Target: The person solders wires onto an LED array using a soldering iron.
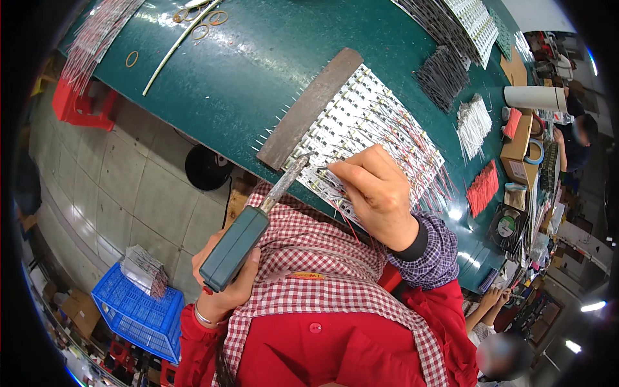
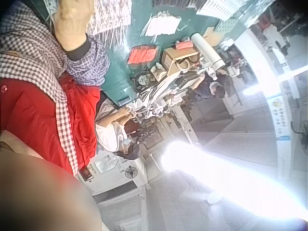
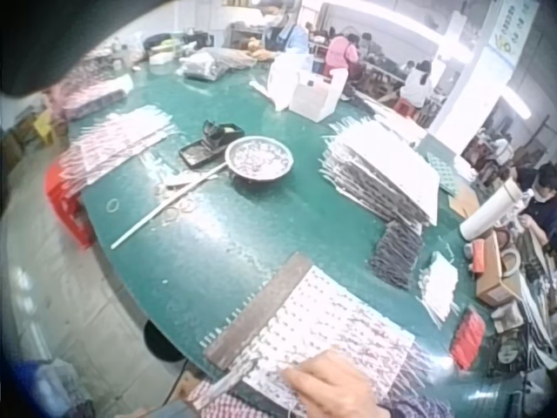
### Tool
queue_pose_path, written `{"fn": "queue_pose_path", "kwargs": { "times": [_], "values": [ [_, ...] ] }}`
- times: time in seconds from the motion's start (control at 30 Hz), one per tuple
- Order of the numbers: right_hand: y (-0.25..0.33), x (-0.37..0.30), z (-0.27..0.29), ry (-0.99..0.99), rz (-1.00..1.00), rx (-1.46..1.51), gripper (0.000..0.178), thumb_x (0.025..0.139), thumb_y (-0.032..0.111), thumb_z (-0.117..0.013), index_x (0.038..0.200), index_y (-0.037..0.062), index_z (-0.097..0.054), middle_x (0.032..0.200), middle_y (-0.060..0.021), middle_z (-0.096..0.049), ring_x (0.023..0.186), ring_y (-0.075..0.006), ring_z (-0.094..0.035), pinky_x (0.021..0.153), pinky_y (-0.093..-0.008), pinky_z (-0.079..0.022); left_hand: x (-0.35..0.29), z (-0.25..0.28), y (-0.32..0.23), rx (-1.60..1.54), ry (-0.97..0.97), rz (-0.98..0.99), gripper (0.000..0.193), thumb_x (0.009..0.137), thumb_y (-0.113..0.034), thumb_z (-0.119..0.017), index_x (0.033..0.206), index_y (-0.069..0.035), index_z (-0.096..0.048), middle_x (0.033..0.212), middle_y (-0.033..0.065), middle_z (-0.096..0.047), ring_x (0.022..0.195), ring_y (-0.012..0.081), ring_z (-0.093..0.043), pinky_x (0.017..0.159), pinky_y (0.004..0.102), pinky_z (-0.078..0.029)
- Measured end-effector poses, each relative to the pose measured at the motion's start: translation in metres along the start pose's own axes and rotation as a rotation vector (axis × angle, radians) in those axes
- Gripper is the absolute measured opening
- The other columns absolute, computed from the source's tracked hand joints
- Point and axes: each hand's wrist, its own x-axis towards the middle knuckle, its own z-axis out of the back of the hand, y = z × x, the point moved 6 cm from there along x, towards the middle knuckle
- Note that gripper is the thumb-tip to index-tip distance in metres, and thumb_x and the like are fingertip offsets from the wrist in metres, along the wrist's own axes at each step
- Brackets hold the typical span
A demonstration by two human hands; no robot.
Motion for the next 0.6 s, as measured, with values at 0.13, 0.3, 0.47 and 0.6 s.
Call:
{"fn": "queue_pose_path", "kwargs": {
  "times": [0.13,0.3,0.47,0.6],
  "values": [
    [0.000,-0.004,-0.008,0.020,0.000,-0.021,0.026,0.068,-0.008,-0.070,0.092,0.0026,-0.070,0.080,-0.0076,-0.059,0.073,-0.0241,-0.057,0.060,-0.0357,-0.047,0.001,0.000,-0.002,0.007,-0.011,-0.024,0.026,0.077,0.002,-0.074,0.102,0.008,-0.069,0.097,0.0187,-0.070,0.076,0.0245,-0.071,0.067,0.0304,-0.055],
    [-0.001,-0.006,-0.012,0.041,-0.004,-0.077,0.023,0.068,-0.006,-0.070,0.090,0.0029,-0.070,0.079,-0.0072,-0.057,0.073,-0.0239,-0.057,0.059,-0.0351,-0.048,0.005,0.000,-0.009,0.023,0.019,0.000,0.025,0.076,0.003,-0.074,0.100,0.008,-0.069,0.093,0.0174,-0.070,0.075,0.0245,-0.070,0.067,0.0304,-0.054],
    [-0.001,-0.008,-0.015,0.048,-0.001,-0.103,0.023,0.069,-0.005,-0.069,0.091,0.0033,-0.069,0.078,-0.0071,-0.055,0.072,-0.0237,-0.055,0.059,-0.0352,-0.047,0.013,0.001,-0.019,0.031,0.026,-0.046,0.024,0.076,0.003,-0.074,0.099,0.007,-0.069,0.091,0.0160,-0.069,0.073,0.0240,-0.070,0.067,0.0298,-0.054],
    [-0.002,-0.009,-0.015,0.047,0.007,-0.102,0.025,0.069,-0.005,-0.069,0.092,0.0033,-0.069,0.078,-0.0070,-0.054,0.072,-0.0236,-0.055,0.059,-0.0353,-0.047,0.014,0.001,-0.021,0.010,0.022,-0.029,0.022,0.077,0.002,-0.074,0.098,0.006,-0.069,0.089,0.0140,-0.068,0.071,0.0233,-0.068,0.066,0.0294,-0.053]
  ]
}}
